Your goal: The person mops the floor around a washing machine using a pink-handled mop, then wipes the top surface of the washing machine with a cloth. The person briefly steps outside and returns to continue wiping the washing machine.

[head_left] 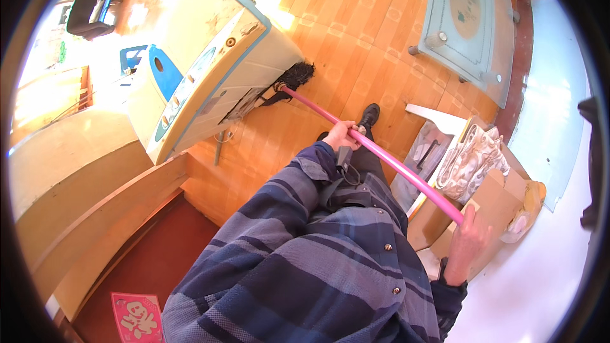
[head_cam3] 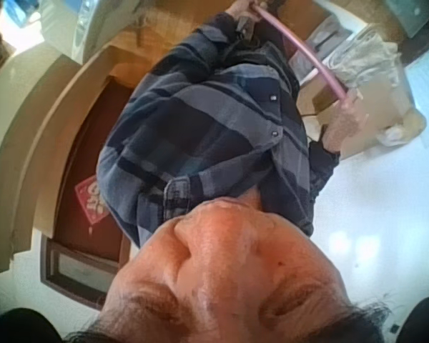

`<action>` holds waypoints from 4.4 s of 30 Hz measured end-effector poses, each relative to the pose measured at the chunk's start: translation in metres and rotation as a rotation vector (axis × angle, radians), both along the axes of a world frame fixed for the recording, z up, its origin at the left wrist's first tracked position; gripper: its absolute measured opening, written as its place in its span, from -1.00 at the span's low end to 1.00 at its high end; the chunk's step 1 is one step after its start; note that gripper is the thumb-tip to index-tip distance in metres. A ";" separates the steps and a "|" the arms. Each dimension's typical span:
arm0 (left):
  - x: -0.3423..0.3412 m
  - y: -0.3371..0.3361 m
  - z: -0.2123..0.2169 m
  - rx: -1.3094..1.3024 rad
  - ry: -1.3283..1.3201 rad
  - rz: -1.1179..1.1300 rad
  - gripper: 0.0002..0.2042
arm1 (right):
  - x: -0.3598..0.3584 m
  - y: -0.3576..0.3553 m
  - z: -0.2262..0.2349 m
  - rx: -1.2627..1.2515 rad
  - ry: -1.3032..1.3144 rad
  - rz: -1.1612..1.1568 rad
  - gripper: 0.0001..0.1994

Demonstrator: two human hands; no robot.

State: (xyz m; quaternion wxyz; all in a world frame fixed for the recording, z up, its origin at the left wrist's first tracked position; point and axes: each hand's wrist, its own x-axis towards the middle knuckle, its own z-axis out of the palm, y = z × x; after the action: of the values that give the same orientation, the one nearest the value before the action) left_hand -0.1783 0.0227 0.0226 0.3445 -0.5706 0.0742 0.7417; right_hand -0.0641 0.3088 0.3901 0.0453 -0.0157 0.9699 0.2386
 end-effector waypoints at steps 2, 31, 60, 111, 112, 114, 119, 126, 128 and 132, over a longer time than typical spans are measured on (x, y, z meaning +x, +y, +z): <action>-0.021 0.003 0.004 -0.019 0.054 0.007 -0.72 | -0.041 0.014 0.008 -0.059 -0.035 0.017 -0.91; -0.298 -0.022 0.015 -0.061 -0.032 0.502 -0.77 | -0.567 -0.046 0.017 -0.441 -0.319 0.763 -0.89; -0.611 0.110 0.059 -0.280 -0.042 0.973 -0.87 | -1.171 0.123 -0.042 -0.295 -0.384 1.033 -0.93; -0.709 -0.043 -0.003 -0.121 -0.119 1.281 -0.82 | -1.142 -0.164 -0.002 0.076 -0.005 1.205 -0.91; -0.714 -0.044 -0.008 -0.086 -0.102 1.283 -0.82 | -1.124 -0.179 -0.017 0.080 -0.007 1.203 -0.91; -0.727 -0.041 -0.016 -0.039 -0.084 1.263 -0.82 | -1.089 -0.204 -0.053 0.103 -0.061 1.224 -0.91; -0.723 -0.032 -0.042 -0.013 0.008 1.080 -0.79 | -1.077 -0.220 -0.039 0.102 -0.421 1.197 -0.87; -0.672 -0.016 -0.095 -0.093 -0.165 1.148 -0.69 | -1.085 -0.177 -0.018 0.028 -0.824 0.853 -0.80; -0.684 -0.002 -0.096 -0.075 -0.167 1.167 -0.68 | -1.091 -0.151 -0.035 -0.004 -0.736 0.899 -0.84; -0.719 0.030 -0.077 -0.068 -0.195 1.215 -0.79 | -1.141 -0.090 -0.051 -0.113 -0.667 0.972 -0.89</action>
State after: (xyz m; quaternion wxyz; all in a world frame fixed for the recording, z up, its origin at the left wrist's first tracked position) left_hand -0.8973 0.0528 -0.0544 -0.1526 -0.5868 -0.2724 0.7472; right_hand -1.2050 0.2188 0.3390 0.2323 -0.5346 0.7962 0.1622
